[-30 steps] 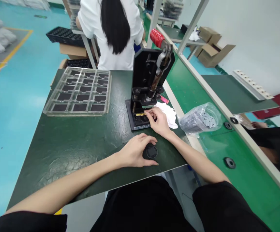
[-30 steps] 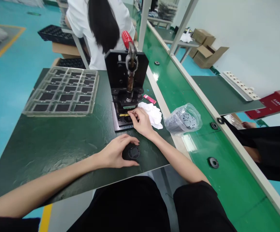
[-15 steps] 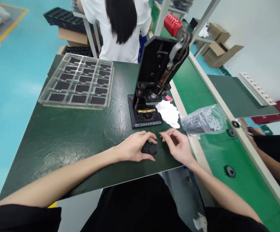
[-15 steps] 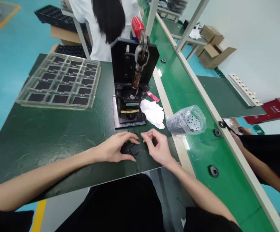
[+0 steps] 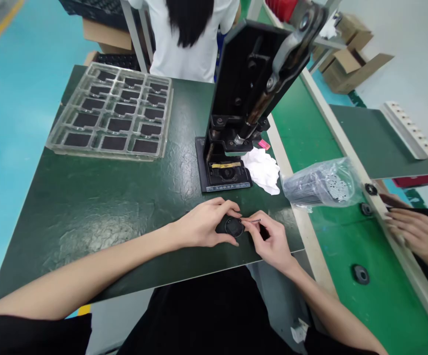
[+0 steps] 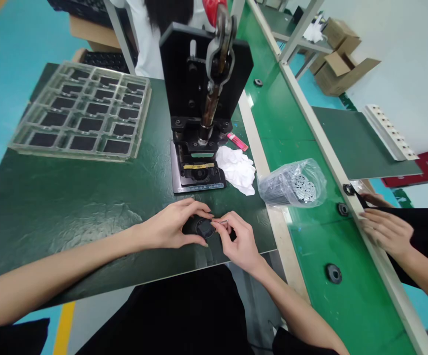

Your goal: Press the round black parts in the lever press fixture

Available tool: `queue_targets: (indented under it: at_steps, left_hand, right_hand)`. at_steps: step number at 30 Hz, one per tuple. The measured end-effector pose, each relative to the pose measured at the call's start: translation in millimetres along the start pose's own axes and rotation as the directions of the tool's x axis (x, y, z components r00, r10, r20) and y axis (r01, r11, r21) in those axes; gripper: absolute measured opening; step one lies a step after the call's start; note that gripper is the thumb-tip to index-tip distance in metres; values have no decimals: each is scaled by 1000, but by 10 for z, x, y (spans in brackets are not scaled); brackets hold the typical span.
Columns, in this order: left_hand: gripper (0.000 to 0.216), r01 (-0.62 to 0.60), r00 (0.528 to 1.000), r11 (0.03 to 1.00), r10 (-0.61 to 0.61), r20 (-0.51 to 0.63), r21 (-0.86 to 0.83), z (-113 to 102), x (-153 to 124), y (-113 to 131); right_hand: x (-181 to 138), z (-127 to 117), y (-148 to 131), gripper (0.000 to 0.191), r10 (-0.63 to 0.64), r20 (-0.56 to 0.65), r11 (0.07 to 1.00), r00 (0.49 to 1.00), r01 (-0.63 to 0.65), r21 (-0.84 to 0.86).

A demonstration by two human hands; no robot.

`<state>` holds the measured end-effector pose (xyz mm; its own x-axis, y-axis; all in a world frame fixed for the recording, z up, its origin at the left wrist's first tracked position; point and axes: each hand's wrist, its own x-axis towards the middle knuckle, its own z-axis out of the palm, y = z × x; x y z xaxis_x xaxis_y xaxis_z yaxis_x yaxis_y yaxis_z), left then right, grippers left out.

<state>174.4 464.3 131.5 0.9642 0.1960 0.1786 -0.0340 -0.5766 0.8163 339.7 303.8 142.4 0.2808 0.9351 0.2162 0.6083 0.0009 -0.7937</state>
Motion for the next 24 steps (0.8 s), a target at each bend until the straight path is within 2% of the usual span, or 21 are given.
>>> queue_targets:
  at_steps: [4, 11, 14, 16, 17, 19, 21, 24]
  left_hand:
    - [69, -8, 1000, 1000, 8, -8, -4, 1, -6, -9]
    - [74, 4, 999, 1000, -3, -33, 29, 45, -27, -13]
    - [71, 33, 999, 999, -31, -41, 36, 59, -20, 3]
    - [69, 43, 998, 998, -41, -53, 41, 54, -11, 12]
    - [68, 44, 997, 998, -42, -59, 46, 47, -8, 14]
    - [66, 32, 998, 998, -28, -62, 56, 30, -6, 15]
    - [63, 0, 998, 998, 5, -69, 68, 14, -12, 14]
    - [53, -47, 994, 993, 58, -97, 105, 0, -21, 4]
  right_hand:
    - [-17, 10, 10, 14, -26, 6, 1000, 1000, 26, -13]
    - [-9, 48, -51, 16, -166, 15, 981, 986, 167, -94]
    - [7, 62, -41, 19, -155, 5, 982, 988, 155, -105]
    - [30, 58, -26, 21, -98, 9, 994, 995, 98, -47]
    - [44, 49, -20, 22, -53, -19, 999, 998, 53, 0]
    - [62, 1, -13, 23, 49, -154, 995, 987, -34, 98]
    - [32, -112, 1, 23, 115, -327, 988, 938, -75, 132]
    - [-222, -467, 95, 26, 75, -516, 994, 853, -104, -28]
